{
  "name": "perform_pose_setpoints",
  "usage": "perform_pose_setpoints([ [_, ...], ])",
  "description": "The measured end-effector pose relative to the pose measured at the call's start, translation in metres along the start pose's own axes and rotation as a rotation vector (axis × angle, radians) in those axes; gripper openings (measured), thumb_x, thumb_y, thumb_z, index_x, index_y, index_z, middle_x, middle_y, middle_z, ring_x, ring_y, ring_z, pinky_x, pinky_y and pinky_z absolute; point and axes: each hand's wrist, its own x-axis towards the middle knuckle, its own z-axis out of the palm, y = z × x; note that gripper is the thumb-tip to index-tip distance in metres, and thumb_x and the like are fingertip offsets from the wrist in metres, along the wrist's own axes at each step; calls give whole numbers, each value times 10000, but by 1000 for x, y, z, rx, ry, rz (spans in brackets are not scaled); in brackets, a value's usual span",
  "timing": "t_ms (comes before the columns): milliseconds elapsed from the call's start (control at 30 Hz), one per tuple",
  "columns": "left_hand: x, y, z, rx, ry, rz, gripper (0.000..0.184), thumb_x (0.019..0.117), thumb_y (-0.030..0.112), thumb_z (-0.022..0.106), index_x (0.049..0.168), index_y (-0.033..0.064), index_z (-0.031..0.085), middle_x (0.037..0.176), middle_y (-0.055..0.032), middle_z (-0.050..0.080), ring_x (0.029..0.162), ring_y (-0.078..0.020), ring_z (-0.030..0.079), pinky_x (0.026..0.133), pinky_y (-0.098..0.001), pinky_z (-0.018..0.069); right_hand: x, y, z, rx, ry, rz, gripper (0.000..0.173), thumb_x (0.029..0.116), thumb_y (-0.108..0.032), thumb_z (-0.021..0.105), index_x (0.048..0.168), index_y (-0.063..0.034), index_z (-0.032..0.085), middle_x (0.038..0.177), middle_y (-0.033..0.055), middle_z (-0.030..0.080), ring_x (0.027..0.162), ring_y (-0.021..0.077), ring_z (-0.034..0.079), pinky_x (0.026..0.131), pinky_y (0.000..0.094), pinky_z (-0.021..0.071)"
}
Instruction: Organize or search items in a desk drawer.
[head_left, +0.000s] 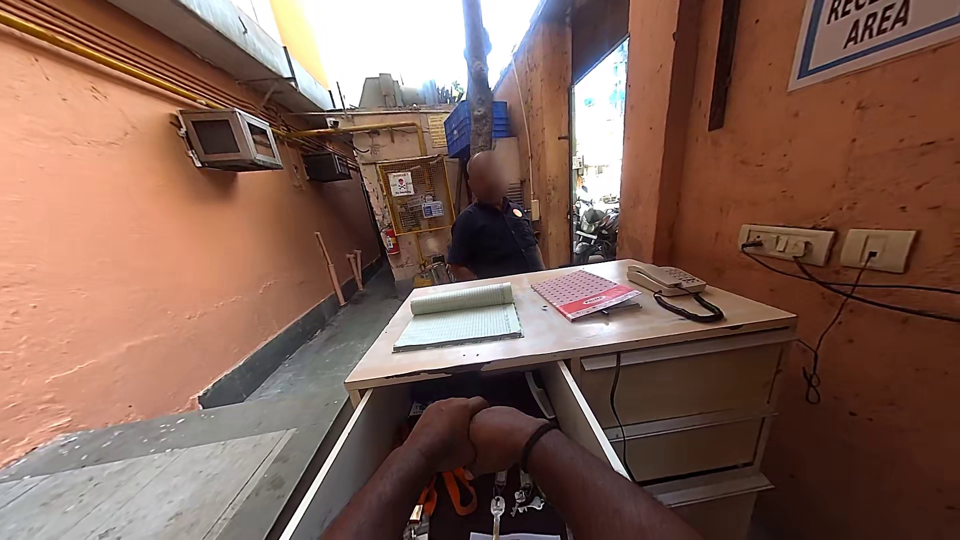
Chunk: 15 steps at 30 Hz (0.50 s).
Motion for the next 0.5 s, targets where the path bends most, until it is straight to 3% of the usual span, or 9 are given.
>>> perform_pose_setpoints([
  [500,3,1,4,-35,15,18,583,770,201,728,1339,223,607,1193,-59,711,1146,-274,674,950,-554,541,2,6,4,22,33,0,444,910,-445,721,907,-2,690,959,186,690,947,369,674,842,621,520],
])
